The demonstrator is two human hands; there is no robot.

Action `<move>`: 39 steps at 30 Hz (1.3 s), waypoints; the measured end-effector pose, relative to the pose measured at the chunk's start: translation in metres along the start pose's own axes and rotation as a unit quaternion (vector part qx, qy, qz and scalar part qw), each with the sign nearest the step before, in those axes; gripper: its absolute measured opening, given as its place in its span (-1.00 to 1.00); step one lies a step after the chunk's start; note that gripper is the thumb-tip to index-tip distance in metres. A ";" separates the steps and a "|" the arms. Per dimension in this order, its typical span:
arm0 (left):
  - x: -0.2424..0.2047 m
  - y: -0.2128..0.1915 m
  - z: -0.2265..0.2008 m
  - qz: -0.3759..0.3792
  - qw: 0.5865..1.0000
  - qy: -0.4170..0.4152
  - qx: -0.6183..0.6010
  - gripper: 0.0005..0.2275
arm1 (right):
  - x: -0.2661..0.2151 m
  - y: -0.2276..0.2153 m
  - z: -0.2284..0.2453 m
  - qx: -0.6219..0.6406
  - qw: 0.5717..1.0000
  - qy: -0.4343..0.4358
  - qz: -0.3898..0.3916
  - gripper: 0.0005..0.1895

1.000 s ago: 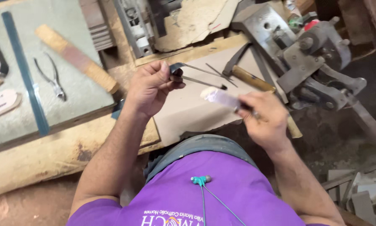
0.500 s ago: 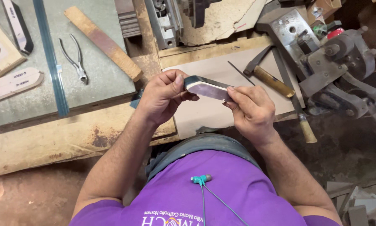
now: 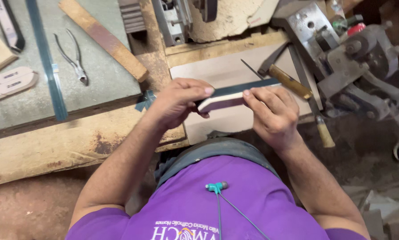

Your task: The person uses a manual metal shear to cut thin metal strips into smaller pieces. They repeatedly position the strips against a template, operate the lever to cut, and then inspect the cut pieces before continuing the process.

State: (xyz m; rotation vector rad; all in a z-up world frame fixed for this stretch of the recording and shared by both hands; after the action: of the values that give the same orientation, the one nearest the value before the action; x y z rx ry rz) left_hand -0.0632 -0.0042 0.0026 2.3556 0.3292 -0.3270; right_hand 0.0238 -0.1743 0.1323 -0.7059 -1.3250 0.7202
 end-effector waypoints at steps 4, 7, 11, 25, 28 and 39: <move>0.006 0.006 0.018 0.031 0.998 -0.040 0.048 -0.69 | 0.002 -0.003 0.002 -0.012 0.999 -0.032 0.016 -0.68; 0.010 0.009 0.037 0.065 0.995 -0.058 0.047 -0.69 | -0.001 -0.002 0.002 -0.009 0.998 -0.054 0.042 -0.66; 0.008 0.012 0.048 0.098 0.995 0.000 0.031 -0.69 | 0.000 0.002 0.002 0.014 0.997 -0.063 0.045 -0.67; -0.018 0.046 0.101 0.092 0.991 0.085 -0.044 -0.66 | -0.071 0.033 -0.085 0.750 0.577 0.324 0.008 -0.46; -0.030 0.050 0.107 0.074 0.993 0.080 -0.045 -0.65 | -0.080 0.050 -0.098 0.820 0.468 0.328 0.039 -0.54; -0.054 0.054 0.127 -0.021 0.994 0.083 -0.061 -0.64 | -0.111 0.074 -0.118 0.873 0.358 0.305 0.129 -0.54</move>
State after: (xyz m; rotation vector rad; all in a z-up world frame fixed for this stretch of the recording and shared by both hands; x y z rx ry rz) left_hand -0.1142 -0.1381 -0.0351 2.2627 0.4646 -0.1256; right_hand 0.1247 -0.2236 -0.0056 0.6848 0.7120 1.4061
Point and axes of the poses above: each hand's wrist, its own x-axis towards the middle knuckle, its own y-axis out of the palm, z = x × y, the point moved 6 cm from there along x, towards the middle knuckle
